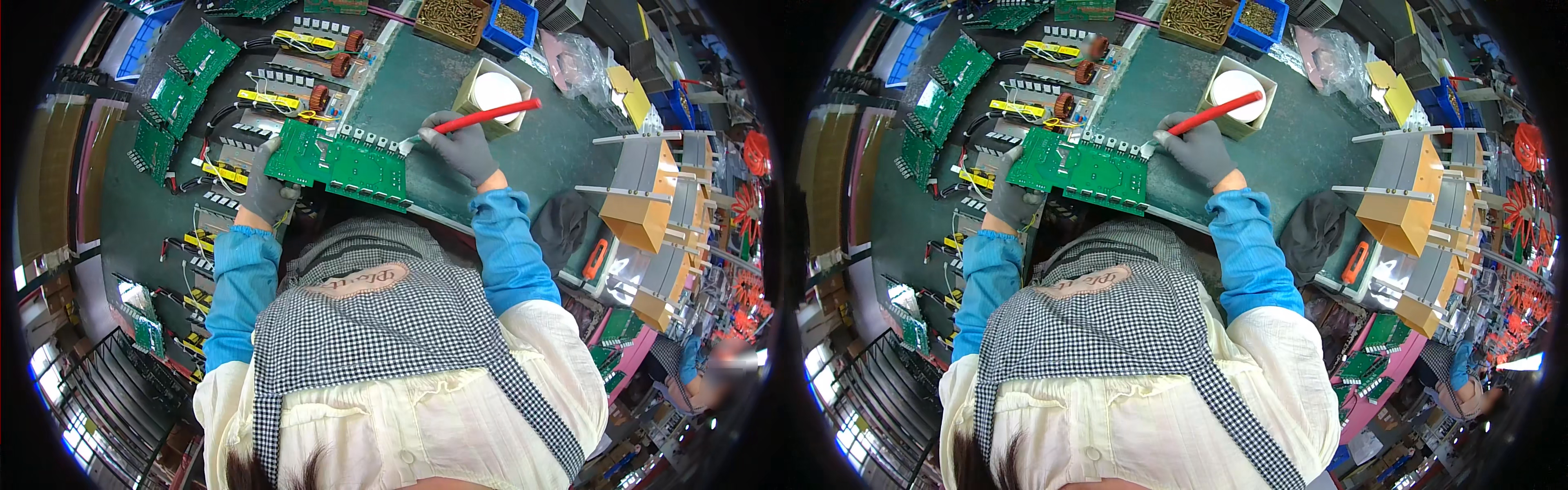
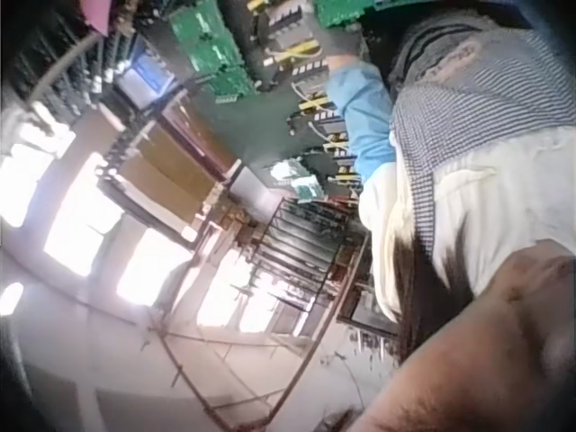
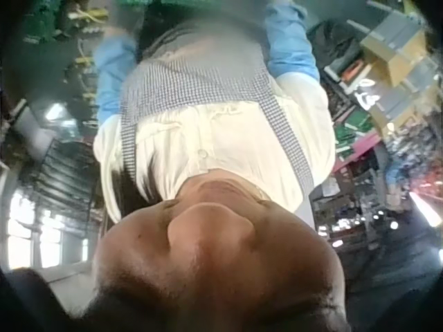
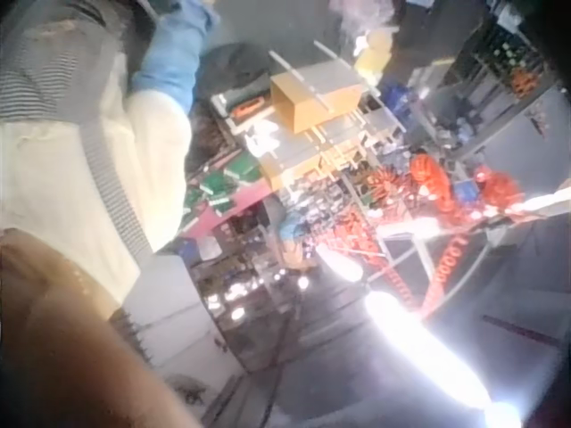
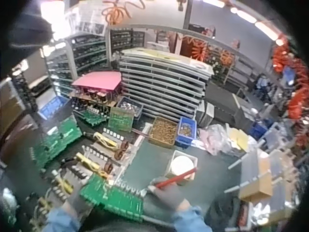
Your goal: Applying white paste to components on green circuit boards using a brush.
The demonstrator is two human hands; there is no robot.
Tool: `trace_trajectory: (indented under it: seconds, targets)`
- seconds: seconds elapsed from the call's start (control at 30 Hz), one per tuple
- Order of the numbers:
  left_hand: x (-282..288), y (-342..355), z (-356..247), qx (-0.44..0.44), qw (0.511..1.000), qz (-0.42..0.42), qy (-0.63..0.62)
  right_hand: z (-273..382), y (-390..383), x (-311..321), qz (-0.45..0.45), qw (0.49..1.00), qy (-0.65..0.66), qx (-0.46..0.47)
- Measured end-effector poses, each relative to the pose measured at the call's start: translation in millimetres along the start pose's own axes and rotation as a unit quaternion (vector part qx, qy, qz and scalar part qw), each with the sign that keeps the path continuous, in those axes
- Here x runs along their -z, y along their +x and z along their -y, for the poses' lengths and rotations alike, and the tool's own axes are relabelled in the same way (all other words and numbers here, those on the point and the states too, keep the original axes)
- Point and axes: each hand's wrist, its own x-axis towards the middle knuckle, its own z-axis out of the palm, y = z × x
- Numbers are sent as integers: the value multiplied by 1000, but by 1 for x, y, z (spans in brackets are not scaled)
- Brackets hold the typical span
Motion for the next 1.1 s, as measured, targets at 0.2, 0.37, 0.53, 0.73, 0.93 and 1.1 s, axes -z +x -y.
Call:
trace_trajectory:
  seconds: [0.2,0.37,0.53,0.73,0.93,1.1]
  targets:
    - [7,1,4,-15,1000,13,24,6,-5,8,-33,996,79,8]
    - [-3,-3,6,-70,996,-37,50,-5,-4,-2,-28,999,24,-4]
    - [-10,-8,0,-3,1000,-13,-8,5,-4,5,-65,995,80,6]
    - [-5,-3,0,-8,1000,-14,9,1,14,-12,-23,998,10,60]
    - [-13,-9,-3,5,999,-29,-18,14,9,-4,-17,998,47,26]
    - [9,1,9,-43,998,13,40,11,10,-9,-53,997,19,56]
